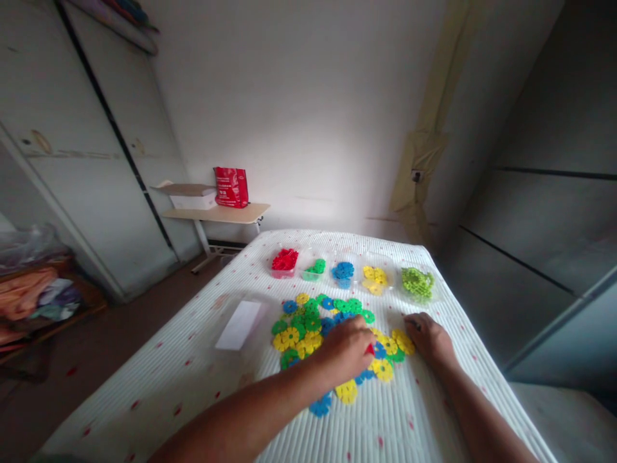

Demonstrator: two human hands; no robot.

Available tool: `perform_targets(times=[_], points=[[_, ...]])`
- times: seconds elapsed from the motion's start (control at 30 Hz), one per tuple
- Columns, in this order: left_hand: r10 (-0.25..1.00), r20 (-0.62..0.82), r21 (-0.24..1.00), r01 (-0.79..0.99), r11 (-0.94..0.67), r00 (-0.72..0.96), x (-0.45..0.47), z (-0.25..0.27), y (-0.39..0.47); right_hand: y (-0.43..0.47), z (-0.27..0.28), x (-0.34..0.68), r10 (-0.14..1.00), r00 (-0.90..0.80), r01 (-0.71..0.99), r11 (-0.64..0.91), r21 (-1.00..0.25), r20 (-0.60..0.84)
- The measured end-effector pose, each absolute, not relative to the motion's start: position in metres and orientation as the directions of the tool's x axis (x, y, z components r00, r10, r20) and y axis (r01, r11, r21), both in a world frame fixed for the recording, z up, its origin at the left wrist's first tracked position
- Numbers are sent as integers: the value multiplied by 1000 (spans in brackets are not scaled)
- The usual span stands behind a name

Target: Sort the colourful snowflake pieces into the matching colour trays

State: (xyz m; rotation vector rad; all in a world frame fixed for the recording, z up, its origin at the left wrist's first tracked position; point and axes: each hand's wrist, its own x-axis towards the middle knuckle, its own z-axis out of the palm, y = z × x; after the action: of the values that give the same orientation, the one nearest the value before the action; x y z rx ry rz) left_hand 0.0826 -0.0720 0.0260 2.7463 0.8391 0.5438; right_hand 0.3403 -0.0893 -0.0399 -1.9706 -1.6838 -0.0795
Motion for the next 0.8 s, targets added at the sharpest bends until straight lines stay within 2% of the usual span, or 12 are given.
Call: perform_targets(times=[0.1,0.17,0.37,0.57,0.8], points=[[708,295,365,609,-704,642,47,45,-29,-89,-42,341,903,203,931,-59,-359,379],[840,298,379,751,-541,454,19,60,10,-89,-42,342,903,195,931,-48,-361,382],[936,330,411,873,-262,126,-44,88,132,-89,-42,342,907,198,926,-49,-375,370],[961,272,416,896,-156,42,-48,75,194,-87,-47,345,901,195,927,-41,-372,388],[981,193,378,925,-52,-24,-56,56,197,-88,-48,345,901,212,918,-51,-394,377]])
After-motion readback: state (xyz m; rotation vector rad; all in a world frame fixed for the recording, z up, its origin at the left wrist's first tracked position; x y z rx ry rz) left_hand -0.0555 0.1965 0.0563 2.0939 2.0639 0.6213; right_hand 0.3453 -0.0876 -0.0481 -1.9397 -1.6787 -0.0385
